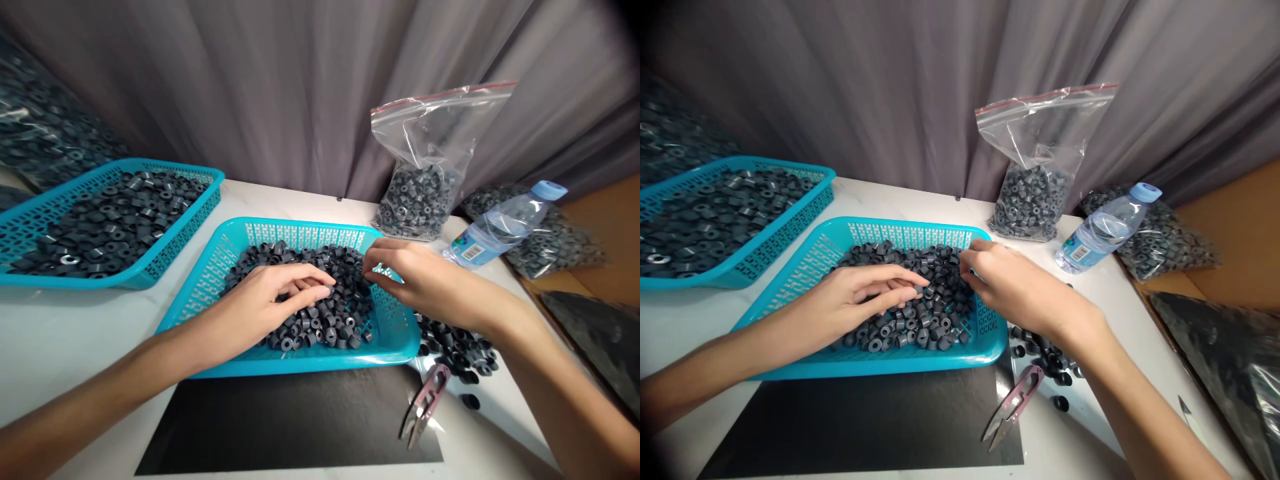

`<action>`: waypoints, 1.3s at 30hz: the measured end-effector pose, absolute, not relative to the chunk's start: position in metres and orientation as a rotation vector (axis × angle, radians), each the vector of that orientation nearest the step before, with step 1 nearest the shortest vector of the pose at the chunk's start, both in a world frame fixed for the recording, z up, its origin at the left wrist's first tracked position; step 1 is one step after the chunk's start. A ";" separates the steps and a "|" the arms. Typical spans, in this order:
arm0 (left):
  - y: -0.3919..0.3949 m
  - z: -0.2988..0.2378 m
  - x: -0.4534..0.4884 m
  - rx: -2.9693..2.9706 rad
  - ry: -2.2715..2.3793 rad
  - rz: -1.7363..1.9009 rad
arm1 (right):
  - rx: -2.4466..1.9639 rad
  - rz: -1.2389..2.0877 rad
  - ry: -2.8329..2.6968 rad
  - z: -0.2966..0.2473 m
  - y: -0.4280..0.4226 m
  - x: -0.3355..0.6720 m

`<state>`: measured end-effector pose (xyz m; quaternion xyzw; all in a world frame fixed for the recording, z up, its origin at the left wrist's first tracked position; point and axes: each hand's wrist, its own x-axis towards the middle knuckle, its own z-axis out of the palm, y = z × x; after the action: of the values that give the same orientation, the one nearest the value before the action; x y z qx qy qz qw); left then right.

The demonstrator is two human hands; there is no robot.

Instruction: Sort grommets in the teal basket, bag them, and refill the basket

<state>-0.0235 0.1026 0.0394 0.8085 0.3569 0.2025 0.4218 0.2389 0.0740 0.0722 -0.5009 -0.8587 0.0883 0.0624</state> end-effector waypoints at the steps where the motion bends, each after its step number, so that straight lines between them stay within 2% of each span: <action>1: 0.103 0.039 -0.024 2.015 0.890 0.503 | -1.515 0.274 -2.564 0.073 0.074 0.239; 8: 0.104 0.040 -0.024 1.975 0.896 0.505 | -1.543 0.261 -2.411 0.071 0.080 0.239; 19: 0.100 0.044 -0.022 2.081 0.938 0.498 | -1.337 0.288 -2.486 0.058 0.084 0.243; 33: 0.100 0.046 -0.022 2.177 0.888 0.544 | -1.389 0.043 -2.529 0.048 0.091 0.244; 39: 0.100 0.043 -0.024 2.190 0.901 0.514 | -1.345 0.148 -2.536 0.051 0.090 0.249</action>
<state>-0.0238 0.1003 0.0426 0.8461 0.3482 0.1987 0.3512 0.2487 0.0897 0.0514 -0.4637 -0.8745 0.0512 0.1330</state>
